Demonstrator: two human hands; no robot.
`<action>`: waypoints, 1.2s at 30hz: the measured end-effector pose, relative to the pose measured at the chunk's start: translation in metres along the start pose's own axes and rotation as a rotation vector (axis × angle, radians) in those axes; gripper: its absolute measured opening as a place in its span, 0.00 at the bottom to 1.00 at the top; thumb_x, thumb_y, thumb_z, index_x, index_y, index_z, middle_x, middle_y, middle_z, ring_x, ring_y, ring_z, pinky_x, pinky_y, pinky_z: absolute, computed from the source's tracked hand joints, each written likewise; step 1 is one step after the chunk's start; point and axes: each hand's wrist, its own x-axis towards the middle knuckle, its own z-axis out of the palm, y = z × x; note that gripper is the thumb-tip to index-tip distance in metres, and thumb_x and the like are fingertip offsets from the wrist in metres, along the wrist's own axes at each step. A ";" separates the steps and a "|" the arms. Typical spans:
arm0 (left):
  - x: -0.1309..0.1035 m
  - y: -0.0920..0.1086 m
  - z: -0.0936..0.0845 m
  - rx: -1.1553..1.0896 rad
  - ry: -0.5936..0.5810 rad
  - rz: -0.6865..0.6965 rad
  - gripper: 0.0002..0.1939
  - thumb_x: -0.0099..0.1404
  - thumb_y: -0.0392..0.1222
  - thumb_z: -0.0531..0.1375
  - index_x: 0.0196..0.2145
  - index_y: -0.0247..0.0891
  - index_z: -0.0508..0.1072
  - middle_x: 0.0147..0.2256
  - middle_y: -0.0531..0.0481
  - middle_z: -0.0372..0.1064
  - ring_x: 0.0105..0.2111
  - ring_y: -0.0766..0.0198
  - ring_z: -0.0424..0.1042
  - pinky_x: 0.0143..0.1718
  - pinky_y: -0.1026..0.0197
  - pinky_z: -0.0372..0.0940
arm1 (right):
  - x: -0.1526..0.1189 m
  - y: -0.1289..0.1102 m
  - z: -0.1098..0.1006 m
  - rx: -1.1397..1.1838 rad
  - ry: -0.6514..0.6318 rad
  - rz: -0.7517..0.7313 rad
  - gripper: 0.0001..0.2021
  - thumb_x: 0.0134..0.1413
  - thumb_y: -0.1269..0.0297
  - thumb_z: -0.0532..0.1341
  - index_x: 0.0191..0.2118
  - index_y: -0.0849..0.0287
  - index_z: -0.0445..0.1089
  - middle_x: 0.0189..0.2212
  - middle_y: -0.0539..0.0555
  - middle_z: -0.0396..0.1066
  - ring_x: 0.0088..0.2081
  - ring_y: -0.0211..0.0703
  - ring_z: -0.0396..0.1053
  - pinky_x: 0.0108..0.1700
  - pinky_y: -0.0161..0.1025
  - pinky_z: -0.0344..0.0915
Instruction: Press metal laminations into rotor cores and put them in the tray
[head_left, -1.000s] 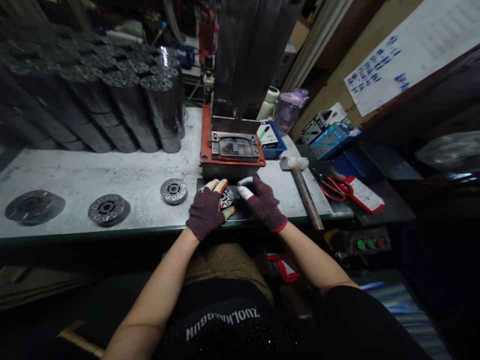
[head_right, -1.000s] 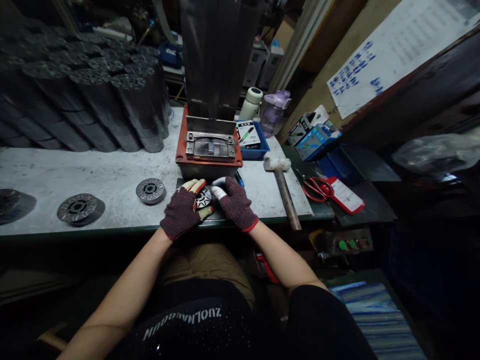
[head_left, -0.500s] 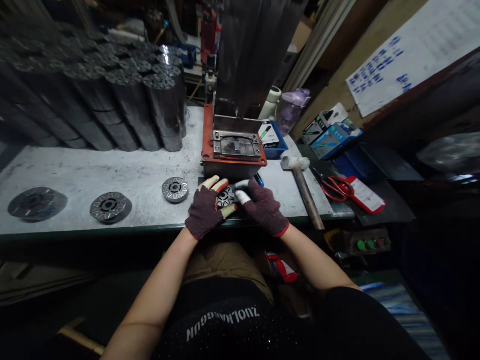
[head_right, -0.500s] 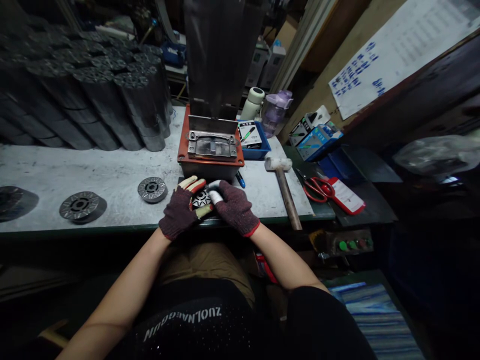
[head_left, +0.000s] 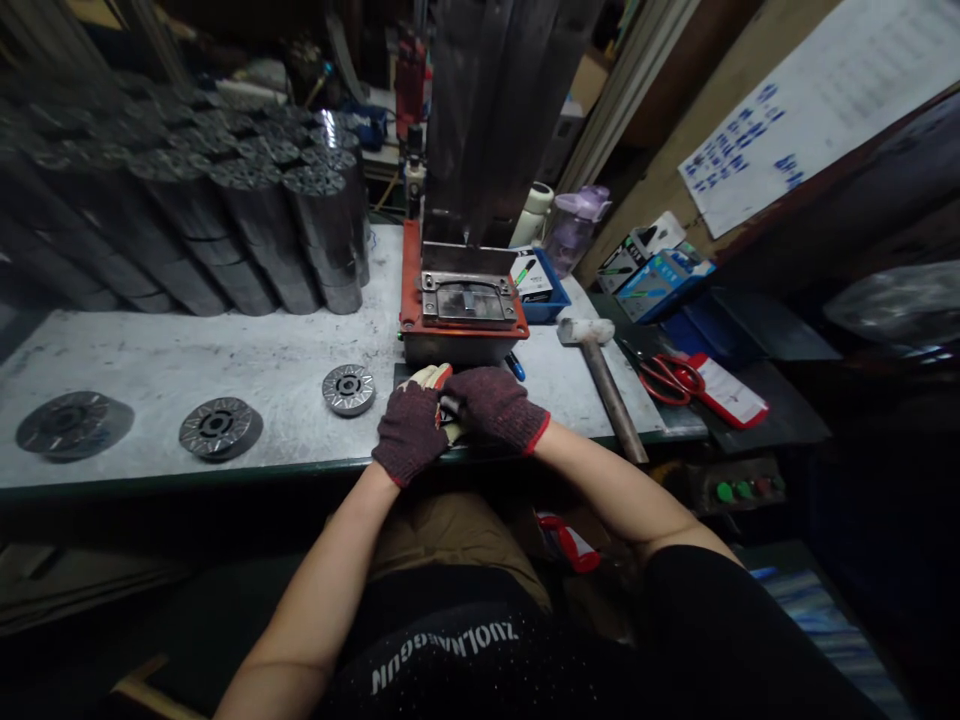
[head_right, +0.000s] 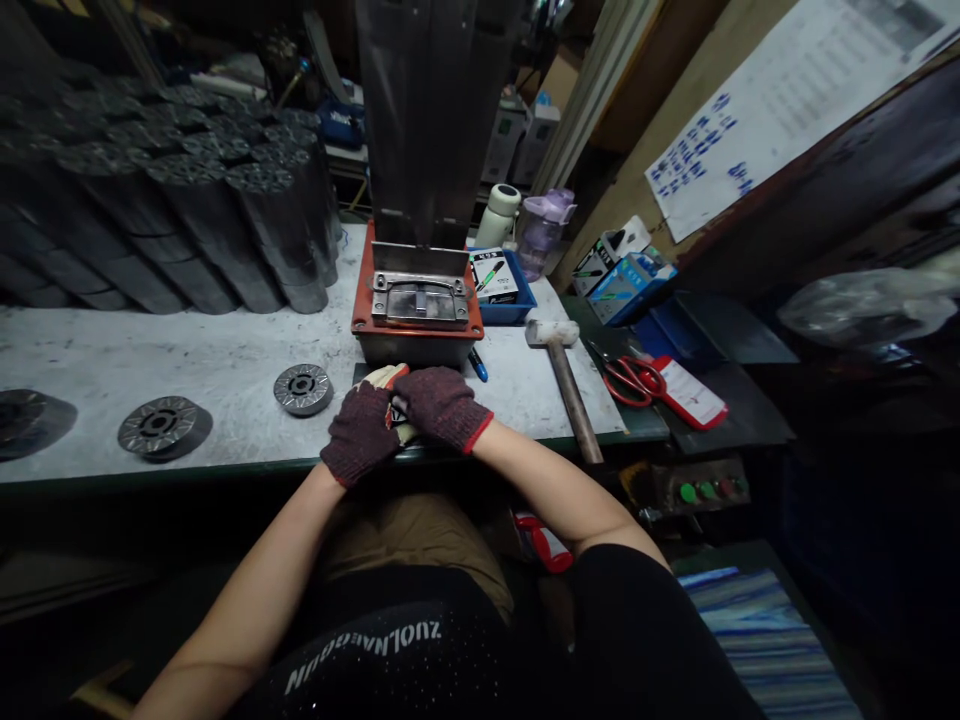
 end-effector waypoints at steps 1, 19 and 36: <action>0.000 0.000 0.001 0.003 0.013 0.002 0.41 0.56 0.45 0.68 0.65 0.36 0.61 0.62 0.37 0.64 0.62 0.46 0.64 0.64 0.46 0.60 | 0.001 0.006 0.001 0.014 0.097 0.028 0.18 0.69 0.61 0.53 0.54 0.59 0.74 0.48 0.62 0.77 0.48 0.52 0.74 0.48 0.44 0.66; -0.004 0.001 -0.001 -0.002 0.001 0.019 0.40 0.60 0.49 0.66 0.66 0.37 0.59 0.64 0.38 0.61 0.65 0.47 0.60 0.65 0.45 0.57 | 0.001 0.040 0.020 0.117 0.507 0.015 0.18 0.68 0.63 0.52 0.55 0.57 0.74 0.49 0.58 0.77 0.50 0.49 0.72 0.51 0.44 0.66; 0.000 0.007 -0.008 0.070 0.014 -0.112 0.44 0.54 0.55 0.70 0.64 0.37 0.63 0.58 0.38 0.67 0.57 0.46 0.68 0.59 0.47 0.63 | 0.003 0.017 0.013 -0.041 -0.039 0.110 0.20 0.70 0.54 0.50 0.56 0.56 0.71 0.46 0.61 0.79 0.46 0.53 0.76 0.44 0.42 0.66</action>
